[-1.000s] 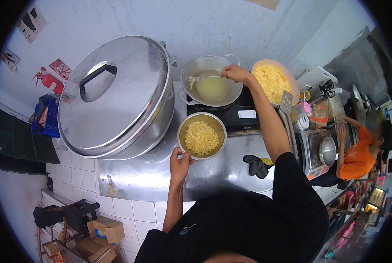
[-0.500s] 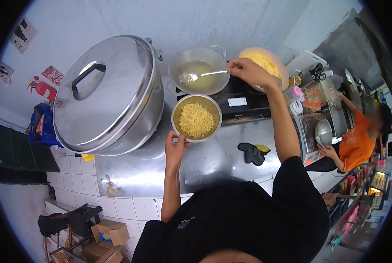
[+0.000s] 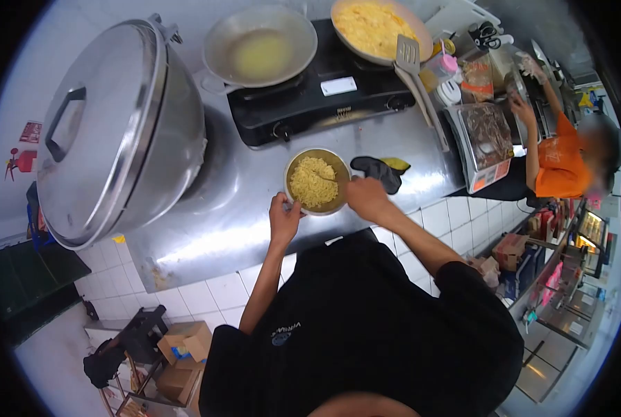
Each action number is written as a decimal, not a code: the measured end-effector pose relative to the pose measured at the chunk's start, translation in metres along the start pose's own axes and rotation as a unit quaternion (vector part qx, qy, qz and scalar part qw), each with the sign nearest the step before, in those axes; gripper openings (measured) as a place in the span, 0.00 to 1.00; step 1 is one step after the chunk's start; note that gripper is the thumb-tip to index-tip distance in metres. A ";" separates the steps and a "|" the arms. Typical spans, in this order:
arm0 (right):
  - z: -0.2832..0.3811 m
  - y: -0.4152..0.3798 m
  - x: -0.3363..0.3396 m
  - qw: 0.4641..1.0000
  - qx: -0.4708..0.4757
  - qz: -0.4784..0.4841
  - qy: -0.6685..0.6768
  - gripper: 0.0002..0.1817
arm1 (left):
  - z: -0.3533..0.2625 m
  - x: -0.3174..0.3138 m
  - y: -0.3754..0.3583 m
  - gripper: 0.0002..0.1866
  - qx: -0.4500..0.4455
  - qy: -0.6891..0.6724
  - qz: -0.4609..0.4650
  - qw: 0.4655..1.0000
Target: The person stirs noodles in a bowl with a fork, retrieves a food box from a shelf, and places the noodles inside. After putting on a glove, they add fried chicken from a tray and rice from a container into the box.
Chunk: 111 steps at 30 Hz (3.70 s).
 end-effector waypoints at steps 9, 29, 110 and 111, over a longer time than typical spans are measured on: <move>0.007 -0.010 -0.036 0.998 -0.054 -0.017 0.035 0.10 | 0.036 -0.042 -0.017 0.07 0.073 -0.044 -0.039 0.996; -0.002 -0.054 -0.003 0.999 0.049 -0.017 0.007 0.10 | 0.029 -0.046 -0.046 0.06 0.108 -0.188 -0.038 0.975; 0.037 -0.068 -0.051 0.984 -0.012 -0.171 -0.055 0.25 | 0.024 0.039 0.004 0.06 0.115 -0.110 0.021 0.987; 0.025 -0.081 -0.046 0.985 -0.025 -0.152 -0.073 0.26 | 0.021 0.039 0.007 0.06 0.115 -0.113 0.021 0.987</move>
Point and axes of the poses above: each hand's wrist, its own y-axis towards the middle knuckle, its own x-axis out of the back of the hand, z = x × y, the point moved 3 cm from there along y, towards the middle knuckle, and after that the axes turned 6 degrees about y, right-handed, at the moved point
